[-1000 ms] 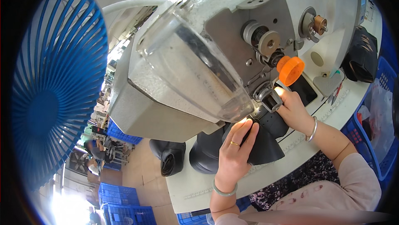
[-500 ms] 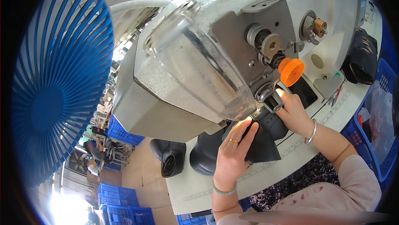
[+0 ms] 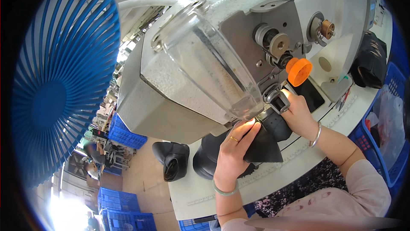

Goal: Stitching upper components of a shoe using an industrial sewing machine.

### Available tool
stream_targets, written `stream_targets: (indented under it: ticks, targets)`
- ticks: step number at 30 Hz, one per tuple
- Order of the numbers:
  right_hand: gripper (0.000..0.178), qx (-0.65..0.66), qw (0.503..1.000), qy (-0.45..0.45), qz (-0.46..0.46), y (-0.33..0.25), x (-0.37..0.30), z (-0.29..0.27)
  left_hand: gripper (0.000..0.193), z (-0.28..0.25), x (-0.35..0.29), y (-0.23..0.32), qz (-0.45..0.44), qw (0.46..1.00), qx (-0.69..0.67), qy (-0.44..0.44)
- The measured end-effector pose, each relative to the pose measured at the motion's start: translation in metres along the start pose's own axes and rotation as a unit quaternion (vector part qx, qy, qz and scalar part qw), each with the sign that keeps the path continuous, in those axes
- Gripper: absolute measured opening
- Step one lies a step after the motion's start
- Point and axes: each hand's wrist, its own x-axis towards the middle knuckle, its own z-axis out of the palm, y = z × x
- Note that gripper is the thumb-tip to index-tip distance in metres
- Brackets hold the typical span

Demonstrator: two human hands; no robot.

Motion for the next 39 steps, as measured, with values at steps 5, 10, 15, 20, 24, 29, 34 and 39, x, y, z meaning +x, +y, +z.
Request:
stream_targets:
  ticks: [5,10,15,20,24,29,34,39]
  targets:
    - [0.035,-0.045,0.999,-0.007,-0.015,0.004,0.001,0.001,0.073,-0.005,0.003,0.012,-0.007,0.998,0.061,-0.026]
    - [0.037,-0.051,0.998,-0.004,-0.030,0.009,0.002,0.001,0.068,0.005,-0.002,0.030,-0.063,0.998,0.032,-0.002]
    - [0.039,-0.029,0.998,-0.049,0.009,0.013,0.007,-0.002,0.060,-0.001,-0.008,0.018,-0.076,0.994,-0.076,-0.012]
    - [0.039,0.000,0.998,-0.061,0.019,0.009,0.006,-0.006,0.070,0.005,-0.011,0.016,-0.023,0.999,0.003,-0.021]
    - [0.039,-0.046,0.997,-0.060,0.026,0.005,0.006,-0.006,0.070,0.010,-0.011,0.023,-0.025,0.998,0.053,-0.016]
    - [0.038,-0.043,0.998,-0.033,0.012,0.005,0.004,-0.003,0.070,0.009,-0.010,0.028,-0.051,0.997,0.051,-0.023]
    - [0.039,-0.045,0.999,-0.022,0.011,0.005,0.004,0.000,0.071,0.007,-0.009,0.027,-0.056,0.997,0.033,-0.032]
    - [0.038,-0.026,1.000,-0.011,0.009,0.003,0.005,0.001,0.072,0.005,-0.007,0.024,-0.049,0.998,0.028,-0.037]
